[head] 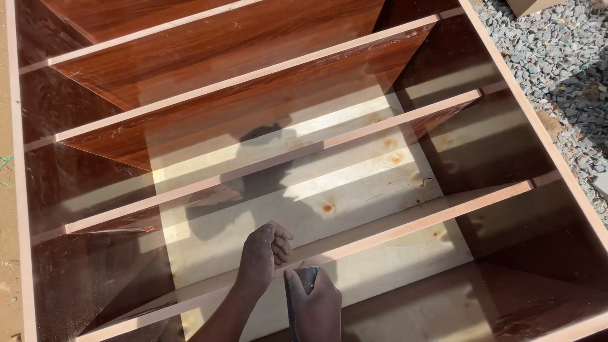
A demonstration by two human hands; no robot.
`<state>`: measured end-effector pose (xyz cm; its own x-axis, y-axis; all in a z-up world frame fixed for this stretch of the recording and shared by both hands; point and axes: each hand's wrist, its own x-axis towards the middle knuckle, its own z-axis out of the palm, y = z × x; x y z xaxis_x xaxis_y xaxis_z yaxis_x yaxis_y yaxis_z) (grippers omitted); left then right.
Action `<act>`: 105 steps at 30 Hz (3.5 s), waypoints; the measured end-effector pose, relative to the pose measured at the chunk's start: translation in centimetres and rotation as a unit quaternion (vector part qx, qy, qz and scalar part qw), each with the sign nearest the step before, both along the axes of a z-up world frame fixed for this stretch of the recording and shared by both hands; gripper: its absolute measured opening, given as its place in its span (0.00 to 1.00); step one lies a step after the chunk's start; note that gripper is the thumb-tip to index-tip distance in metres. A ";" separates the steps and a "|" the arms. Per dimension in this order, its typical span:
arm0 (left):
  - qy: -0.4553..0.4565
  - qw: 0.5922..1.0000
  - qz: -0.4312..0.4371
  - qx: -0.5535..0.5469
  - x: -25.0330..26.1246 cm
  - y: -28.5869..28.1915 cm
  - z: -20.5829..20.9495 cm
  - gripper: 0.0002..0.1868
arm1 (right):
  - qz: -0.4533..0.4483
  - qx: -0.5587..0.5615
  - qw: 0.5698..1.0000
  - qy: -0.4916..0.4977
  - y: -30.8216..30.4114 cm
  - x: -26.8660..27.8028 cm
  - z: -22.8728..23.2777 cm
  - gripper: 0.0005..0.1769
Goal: The person sands the interior surfaces of a wooden drawer using a sanding block. They systematically smooth the bottom and side dividers of the drawer, which is placed on a gravel surface outdoors.
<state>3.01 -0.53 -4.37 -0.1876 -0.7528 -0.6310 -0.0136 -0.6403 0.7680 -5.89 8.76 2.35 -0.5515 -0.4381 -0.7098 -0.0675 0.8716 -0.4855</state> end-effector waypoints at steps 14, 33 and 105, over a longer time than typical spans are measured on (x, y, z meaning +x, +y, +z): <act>-0.024 0.988 -0.122 0.089 3.1 0.4 3.9 0.42 | -0.148 -0.095 0.982 0.062 -0.5 -1.8 1.1 0.20; -0.324 0.891 -0.314 -0.052 1.3 1.7 7.7 0.21 | -0.040 -0.065 0.995 -0.065 -0.4 -3.1 4.4 0.08; -0.315 0.897 -0.277 -0.137 -17.0 0.1 5.8 0.22 | 0.533 -0.235 0.772 0.254 -1.0 -26.8 -0.3 0.36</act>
